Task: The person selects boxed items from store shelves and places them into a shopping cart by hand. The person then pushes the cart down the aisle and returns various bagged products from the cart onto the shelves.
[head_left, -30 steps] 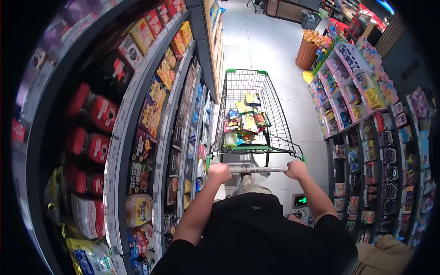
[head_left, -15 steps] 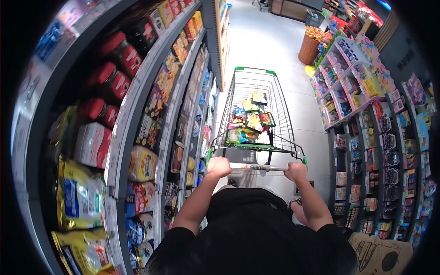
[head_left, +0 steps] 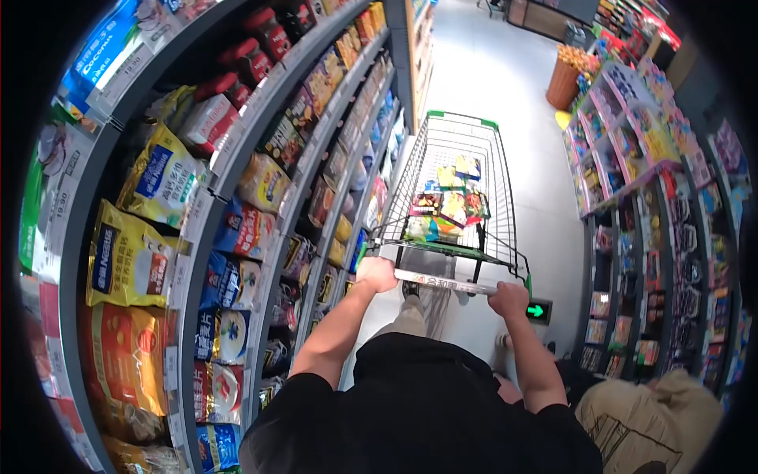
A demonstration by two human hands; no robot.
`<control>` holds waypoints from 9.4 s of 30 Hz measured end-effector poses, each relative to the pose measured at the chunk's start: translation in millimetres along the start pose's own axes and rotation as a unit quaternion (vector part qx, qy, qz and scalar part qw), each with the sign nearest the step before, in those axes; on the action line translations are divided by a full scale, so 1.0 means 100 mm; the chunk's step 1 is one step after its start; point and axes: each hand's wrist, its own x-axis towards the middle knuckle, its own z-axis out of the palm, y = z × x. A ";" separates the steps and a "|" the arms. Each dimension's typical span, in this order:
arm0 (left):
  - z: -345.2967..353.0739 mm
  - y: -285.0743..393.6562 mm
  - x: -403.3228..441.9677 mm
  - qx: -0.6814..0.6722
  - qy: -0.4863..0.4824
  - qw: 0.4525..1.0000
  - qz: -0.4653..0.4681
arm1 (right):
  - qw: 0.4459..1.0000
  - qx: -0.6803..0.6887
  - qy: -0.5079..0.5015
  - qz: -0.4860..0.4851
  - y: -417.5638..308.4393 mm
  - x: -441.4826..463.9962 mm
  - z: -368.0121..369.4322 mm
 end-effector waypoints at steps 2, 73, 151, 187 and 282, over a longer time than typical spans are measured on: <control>0.10 0.09 -0.25 0.012 -0.015 1.000 0.006 | 1.000 0.000 -0.004 -0.002 0.03 -0.24 0.06; 5.16 -0.06 -8.76 -0.031 0.083 0.996 -0.013 | 0.999 -0.015 -0.050 0.009 -2.17 -9.57 1.32; 11.53 1.24 -19.65 -0.008 0.155 0.987 0.029 | 0.999 -0.010 0.029 0.014 -3.53 -22.23 3.43; 14.03 1.40 -23.68 -0.004 0.048 0.999 0.000 | 0.772 0.579 -0.259 0.027 -4.43 -24.92 3.52; 14.08 0.37 -27.29 -0.901 0.365 0.086 0.217 | 0.289 0.490 -0.809 -0.147 -8.77 -27.78 2.41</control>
